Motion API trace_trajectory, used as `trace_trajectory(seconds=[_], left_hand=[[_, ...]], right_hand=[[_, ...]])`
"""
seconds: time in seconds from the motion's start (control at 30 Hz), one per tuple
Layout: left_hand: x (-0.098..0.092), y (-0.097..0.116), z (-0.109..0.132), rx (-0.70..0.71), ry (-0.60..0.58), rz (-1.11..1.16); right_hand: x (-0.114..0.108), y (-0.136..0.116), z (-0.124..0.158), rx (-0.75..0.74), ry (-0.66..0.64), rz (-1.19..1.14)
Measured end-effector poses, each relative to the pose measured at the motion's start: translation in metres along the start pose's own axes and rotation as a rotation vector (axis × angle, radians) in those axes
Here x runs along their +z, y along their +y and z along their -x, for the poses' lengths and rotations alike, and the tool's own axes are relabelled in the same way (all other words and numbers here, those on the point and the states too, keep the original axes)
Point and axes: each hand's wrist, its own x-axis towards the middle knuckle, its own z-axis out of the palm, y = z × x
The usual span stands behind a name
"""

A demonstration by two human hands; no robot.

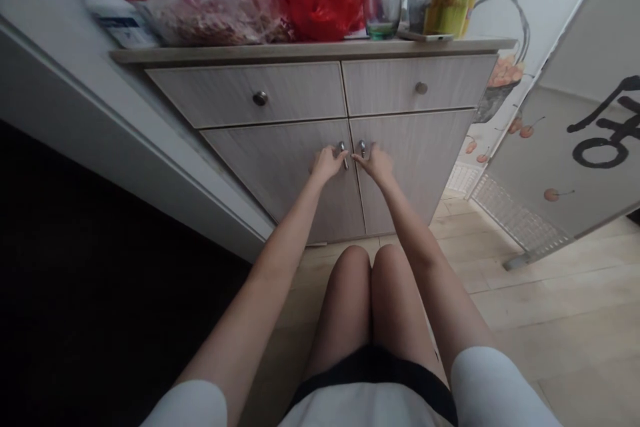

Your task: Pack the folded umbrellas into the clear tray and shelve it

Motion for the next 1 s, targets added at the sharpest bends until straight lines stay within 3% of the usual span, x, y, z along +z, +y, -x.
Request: trace_trajectory(seconds=[0.07,0.17,0.27,0.37,0.47,0.57,0.77,1.0], left_hand=[[-0.023,-0.007,0.010,0.014,-0.155,0.157],[-0.053,-0.026,0.033,0.136,-0.318,0.594],[-0.065,-0.043,0.061,0.231,-0.193,1.053],[-0.056,-0.047,0.084,0.238,0.026,1.313],[-0.033,-0.043,0.093,0.202,0.118,1.410],[-0.007,-0.042,0.090,0.184,0.152,1.457],[0.041,-0.058,0.083,0.148,0.074,1.467],[0.059,-0.066,0.091,0.104,0.018,1.533]], right_hand=[[-0.022,0.008,0.009,-0.023,-0.027,-0.123],[-0.057,0.025,0.033,-0.176,-0.155,-0.546],[-0.084,0.037,0.061,-0.271,-0.325,-1.074],[-0.090,0.039,0.081,-0.292,-0.358,-1.400],[-0.075,0.033,0.084,-0.302,-0.298,-1.537],[-0.045,0.030,0.079,-0.211,-0.220,-1.543],[0.010,0.046,0.079,-0.066,-0.178,-1.589],[0.022,0.057,0.086,-0.008,-0.213,-1.524]])
